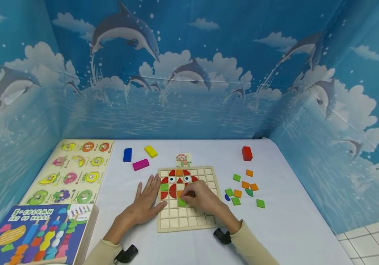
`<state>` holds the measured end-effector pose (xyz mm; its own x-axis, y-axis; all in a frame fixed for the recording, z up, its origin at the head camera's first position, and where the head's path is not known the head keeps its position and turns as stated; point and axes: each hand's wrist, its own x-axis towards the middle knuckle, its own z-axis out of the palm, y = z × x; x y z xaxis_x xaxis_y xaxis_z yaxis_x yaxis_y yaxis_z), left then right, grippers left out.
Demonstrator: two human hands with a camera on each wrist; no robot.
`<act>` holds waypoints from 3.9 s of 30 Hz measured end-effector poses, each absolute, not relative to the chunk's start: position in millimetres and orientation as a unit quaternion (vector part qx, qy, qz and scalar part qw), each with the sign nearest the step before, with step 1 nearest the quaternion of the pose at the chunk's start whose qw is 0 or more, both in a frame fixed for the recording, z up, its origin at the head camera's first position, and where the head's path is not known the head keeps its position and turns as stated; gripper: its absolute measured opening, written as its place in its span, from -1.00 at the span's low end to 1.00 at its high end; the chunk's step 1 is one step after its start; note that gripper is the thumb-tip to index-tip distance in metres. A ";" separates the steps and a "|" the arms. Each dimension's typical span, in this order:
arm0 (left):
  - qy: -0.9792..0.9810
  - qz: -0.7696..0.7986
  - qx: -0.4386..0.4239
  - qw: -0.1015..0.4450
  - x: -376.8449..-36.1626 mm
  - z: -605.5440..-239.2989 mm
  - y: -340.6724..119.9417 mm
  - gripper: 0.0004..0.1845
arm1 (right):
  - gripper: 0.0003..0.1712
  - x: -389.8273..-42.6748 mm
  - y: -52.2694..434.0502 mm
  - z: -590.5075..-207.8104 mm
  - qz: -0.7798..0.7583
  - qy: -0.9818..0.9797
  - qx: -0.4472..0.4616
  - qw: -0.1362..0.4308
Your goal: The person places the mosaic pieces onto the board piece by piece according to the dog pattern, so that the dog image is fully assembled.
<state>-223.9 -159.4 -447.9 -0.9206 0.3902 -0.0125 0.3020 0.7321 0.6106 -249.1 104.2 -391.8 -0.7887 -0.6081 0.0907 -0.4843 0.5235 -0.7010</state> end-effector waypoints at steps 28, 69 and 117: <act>0.928 0.314 0.186 0.069 -222.9 -447.9 -159.1 0.03 | -0.92 -248.1 103.9 -390.4 -0.370 0.862 -0.336 0.078; 0.923 0.329 0.182 0.081 -219.6 -438.0 -158.8 0.03 | -0.52 -304.1 328.9 -405.4 -0.394 0.917 0.062 0.022; 0.931 0.311 0.176 0.075 -221.9 -447.5 -157.7 0.05 | -0.90 -297.0 236.0 -377.8 -0.438 0.889 -0.104 0.083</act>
<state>-221.9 -157.7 -447.5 -0.9267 0.3745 -0.0312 0.2807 0.7451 0.6050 -297.0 236.0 -377.8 -0.9643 -0.2587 -0.0565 -0.1127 0.5942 -0.7964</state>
